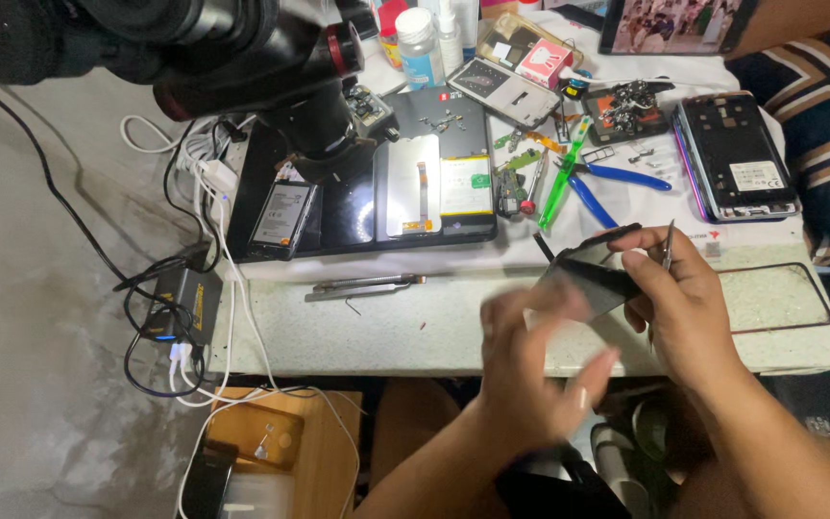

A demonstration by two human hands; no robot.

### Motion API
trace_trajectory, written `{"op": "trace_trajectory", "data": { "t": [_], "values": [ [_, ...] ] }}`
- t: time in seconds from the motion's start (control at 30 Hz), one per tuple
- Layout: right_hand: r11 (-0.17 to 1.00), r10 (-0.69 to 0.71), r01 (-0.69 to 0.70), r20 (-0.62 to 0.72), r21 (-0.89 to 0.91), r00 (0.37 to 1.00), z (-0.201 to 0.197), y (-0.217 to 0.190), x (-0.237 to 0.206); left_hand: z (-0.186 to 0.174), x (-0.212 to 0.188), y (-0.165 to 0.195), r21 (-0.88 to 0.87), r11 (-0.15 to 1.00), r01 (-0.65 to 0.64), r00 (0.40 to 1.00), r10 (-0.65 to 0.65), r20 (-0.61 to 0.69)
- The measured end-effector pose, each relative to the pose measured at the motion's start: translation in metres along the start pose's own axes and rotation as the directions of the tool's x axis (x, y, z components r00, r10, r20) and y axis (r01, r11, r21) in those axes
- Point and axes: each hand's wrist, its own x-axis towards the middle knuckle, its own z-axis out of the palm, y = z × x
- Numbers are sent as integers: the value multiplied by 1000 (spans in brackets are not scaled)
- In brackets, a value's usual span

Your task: The person uses a metal spudger and tweezers to pry and separate a smartphone screen from its frame. They work along the edges, lift the display, and then place the separated screen on the workbench.

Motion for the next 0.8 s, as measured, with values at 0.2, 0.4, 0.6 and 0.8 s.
{"op": "trace_trajectory", "data": {
  "t": [0.2, 0.4, 0.6, 0.8],
  "values": [
    [994, -50, 54, -42, 98, 998, -3, 3, -6, 56, -10, -41, 185, 981, 52, 993, -31, -114],
    [989, -8, 11, -26, 151, 1000, -2, 1, -3, 61, -7, -63, 134, 989, 69, 986, -47, -162],
    [915, -387, 385, 5, -117, 922, -12, -9, -33, 38, 6, -90, -661, 710, 241, 922, -380, -72],
    [585, 95, 686, 877, -432, 471, -1, 34, -70, 23, -2, -103, -894, 388, 223, 893, -450, 28]
  ]
}}
